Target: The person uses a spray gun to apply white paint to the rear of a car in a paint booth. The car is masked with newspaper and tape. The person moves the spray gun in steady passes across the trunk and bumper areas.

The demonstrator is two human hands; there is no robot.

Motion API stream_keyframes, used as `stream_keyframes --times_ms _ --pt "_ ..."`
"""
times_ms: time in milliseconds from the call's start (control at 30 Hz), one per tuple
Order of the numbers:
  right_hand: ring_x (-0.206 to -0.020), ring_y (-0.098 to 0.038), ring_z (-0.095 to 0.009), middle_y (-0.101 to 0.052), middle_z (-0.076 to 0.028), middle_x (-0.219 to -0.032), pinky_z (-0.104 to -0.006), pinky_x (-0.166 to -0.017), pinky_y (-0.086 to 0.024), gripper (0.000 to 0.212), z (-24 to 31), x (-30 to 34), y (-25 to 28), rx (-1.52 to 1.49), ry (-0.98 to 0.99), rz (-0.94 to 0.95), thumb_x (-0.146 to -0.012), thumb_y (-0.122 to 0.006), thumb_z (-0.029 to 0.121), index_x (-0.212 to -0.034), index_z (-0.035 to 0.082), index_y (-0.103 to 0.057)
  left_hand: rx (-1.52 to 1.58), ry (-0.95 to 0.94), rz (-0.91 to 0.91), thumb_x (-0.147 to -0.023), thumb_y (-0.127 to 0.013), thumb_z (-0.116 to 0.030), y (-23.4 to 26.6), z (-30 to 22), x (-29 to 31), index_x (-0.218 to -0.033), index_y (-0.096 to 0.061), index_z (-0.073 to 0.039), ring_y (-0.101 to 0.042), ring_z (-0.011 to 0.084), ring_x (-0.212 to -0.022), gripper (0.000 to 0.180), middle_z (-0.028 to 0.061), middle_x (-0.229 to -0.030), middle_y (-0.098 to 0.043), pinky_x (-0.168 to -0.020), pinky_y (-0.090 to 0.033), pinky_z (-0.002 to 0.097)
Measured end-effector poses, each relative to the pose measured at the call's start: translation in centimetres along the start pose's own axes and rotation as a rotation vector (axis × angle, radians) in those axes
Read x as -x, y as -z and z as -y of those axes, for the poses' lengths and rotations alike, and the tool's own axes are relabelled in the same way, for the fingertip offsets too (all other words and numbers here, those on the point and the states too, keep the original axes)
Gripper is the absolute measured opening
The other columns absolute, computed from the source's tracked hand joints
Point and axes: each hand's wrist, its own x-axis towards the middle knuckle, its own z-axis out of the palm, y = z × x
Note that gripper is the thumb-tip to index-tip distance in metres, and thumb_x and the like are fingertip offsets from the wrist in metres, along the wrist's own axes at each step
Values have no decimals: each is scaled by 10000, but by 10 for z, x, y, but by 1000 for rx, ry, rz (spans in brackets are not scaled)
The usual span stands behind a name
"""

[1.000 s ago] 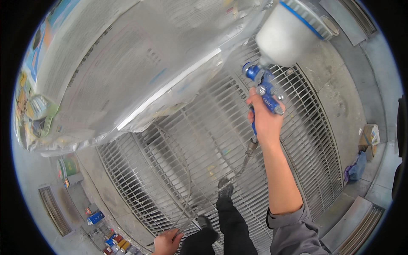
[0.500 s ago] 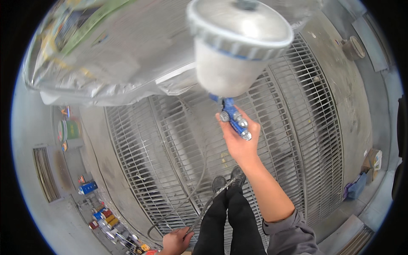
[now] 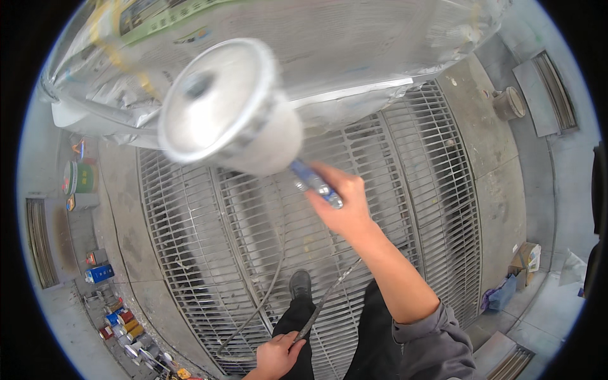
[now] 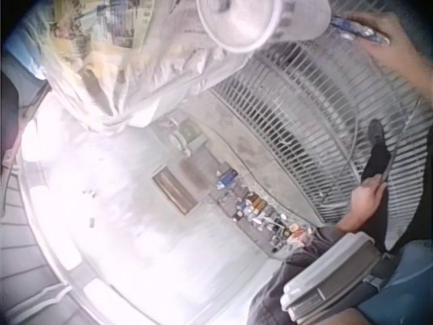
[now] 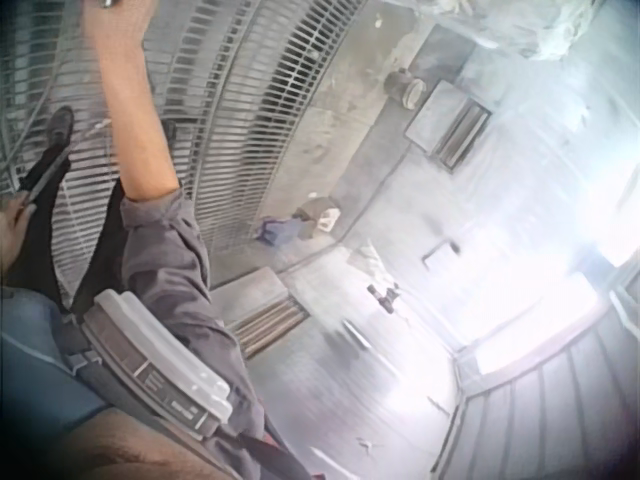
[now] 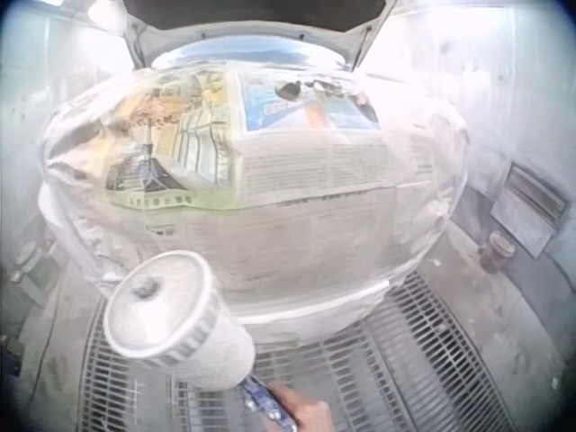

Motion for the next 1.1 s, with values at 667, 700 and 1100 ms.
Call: stream_keyframes --times_ms 667,700,1100 --pt "-599 -547 -59 -616 17 -745 -244 -531 -419 130 -80 12 385 -438 -661 -498 -990 -759 122 -1021 0 -729 -234 163 -216 -920 -790 -346 -164 -210 -51 -1023 -786 -118 -740 340 -785 251 95 -838 -751 -643 -571 439" --pt "-596 -551 -61 -621 15 -746 -243 -531 -421 124 -79 15 410 -415 -609 -506 -988 -757 113 -1023 -2 -730 -321 95 -145 -977 -722 -345 -187 -215 -32 -1098 -762 -96 -728 374 -799 280 145 -918 -755 -667 -568 477" --pt "-595 -591 -62 -697 -33 -796 -245 -530 -471 122 -76 -36 604 -127 -542 -362 -965 -753 52 -1015 -48 -704 -63 281 53 -1043 -533 -580 -259 -362 -76 -1325 -711 -205 -728 435 -796 501 218 -965 -757 -698 -566 573"
